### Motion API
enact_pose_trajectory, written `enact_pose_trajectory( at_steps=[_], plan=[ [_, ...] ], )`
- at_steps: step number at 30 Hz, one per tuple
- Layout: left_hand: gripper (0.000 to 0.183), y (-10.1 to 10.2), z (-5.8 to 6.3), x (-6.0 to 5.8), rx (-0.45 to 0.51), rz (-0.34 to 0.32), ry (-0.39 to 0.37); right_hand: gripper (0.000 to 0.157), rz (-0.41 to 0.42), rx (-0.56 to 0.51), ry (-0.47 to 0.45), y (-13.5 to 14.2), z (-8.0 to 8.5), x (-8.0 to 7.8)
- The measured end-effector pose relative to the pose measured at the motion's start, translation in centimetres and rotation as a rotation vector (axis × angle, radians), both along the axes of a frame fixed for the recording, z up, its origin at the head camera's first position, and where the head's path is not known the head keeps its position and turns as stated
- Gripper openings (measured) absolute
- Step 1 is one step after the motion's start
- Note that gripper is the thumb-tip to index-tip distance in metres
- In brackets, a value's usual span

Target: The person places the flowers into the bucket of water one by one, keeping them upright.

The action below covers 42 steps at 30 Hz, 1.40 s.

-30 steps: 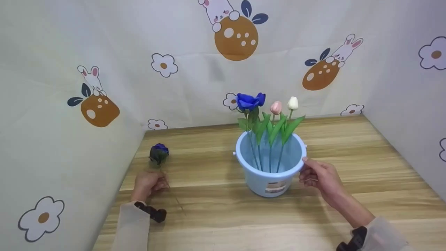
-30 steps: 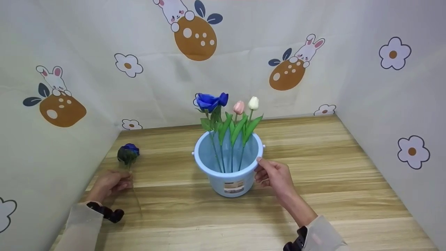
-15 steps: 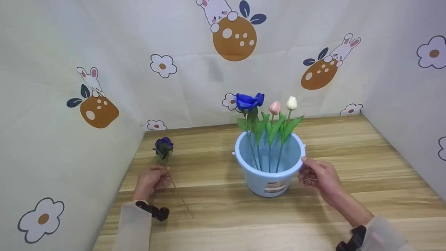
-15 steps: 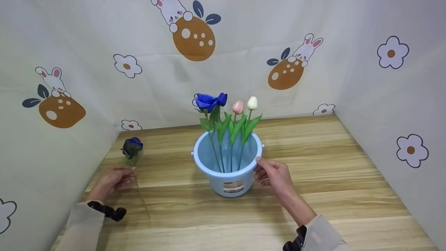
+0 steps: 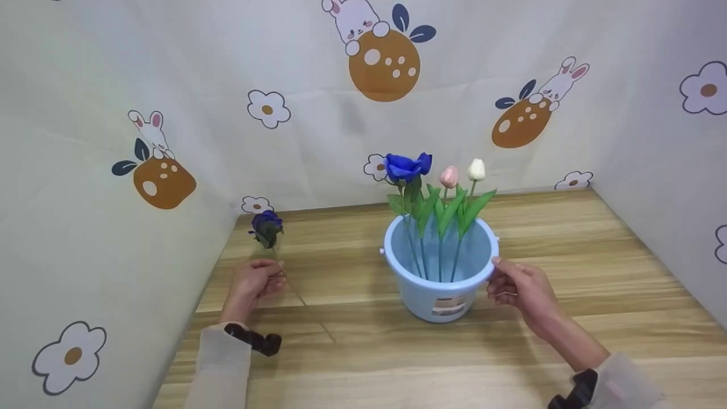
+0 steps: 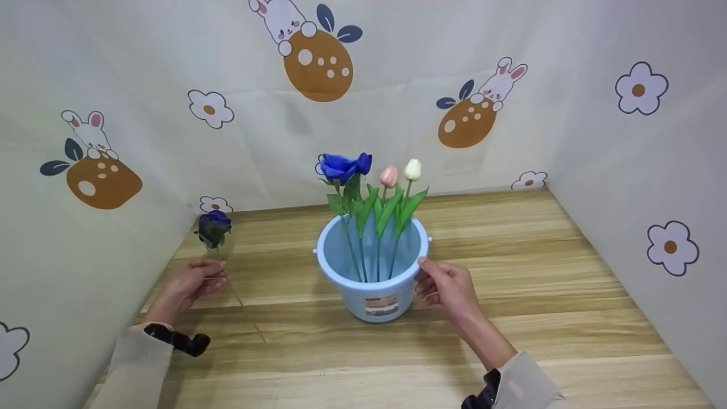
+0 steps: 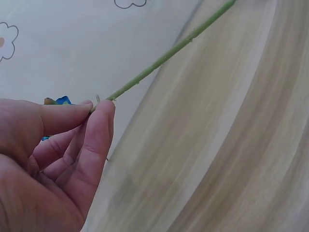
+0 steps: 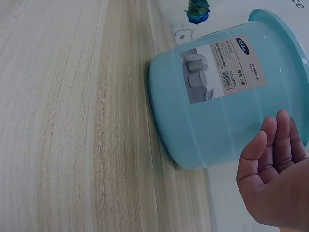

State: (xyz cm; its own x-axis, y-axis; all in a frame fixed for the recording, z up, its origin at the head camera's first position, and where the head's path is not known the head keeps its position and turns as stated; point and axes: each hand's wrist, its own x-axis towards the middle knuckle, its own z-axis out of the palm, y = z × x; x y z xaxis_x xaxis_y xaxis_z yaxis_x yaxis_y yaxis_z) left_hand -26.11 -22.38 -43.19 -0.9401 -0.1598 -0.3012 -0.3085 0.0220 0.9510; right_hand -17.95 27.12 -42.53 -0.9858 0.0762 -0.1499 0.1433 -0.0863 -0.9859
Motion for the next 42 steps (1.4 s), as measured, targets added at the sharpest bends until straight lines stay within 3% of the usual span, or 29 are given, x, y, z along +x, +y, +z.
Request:
enact_pose_trajectory(
  at_steps=[9,31,37,42],
  plan=[
    [0.034,0.7,0.6,0.0,-0.012,0.012,0.009,0.038,0.002,-0.001,-0.002,0.1,0.0,0.1],
    [0.029,1.6,1.2,-0.1,0.095,0.012,0.034,0.037,0.009,-0.021,0.005,0.1,-0.1,0.2],
    [0.024,1.8,1.4,-0.2,0.059,0.011,0.025,0.037,0.010,-0.018,0.004,0.0,0.0,0.2],
    [0.020,2.0,1.7,-0.3,-0.026,-0.008,0.023,0.037,0.018,-0.013,0.004,0.0,0.0,0.1]
  ],
)
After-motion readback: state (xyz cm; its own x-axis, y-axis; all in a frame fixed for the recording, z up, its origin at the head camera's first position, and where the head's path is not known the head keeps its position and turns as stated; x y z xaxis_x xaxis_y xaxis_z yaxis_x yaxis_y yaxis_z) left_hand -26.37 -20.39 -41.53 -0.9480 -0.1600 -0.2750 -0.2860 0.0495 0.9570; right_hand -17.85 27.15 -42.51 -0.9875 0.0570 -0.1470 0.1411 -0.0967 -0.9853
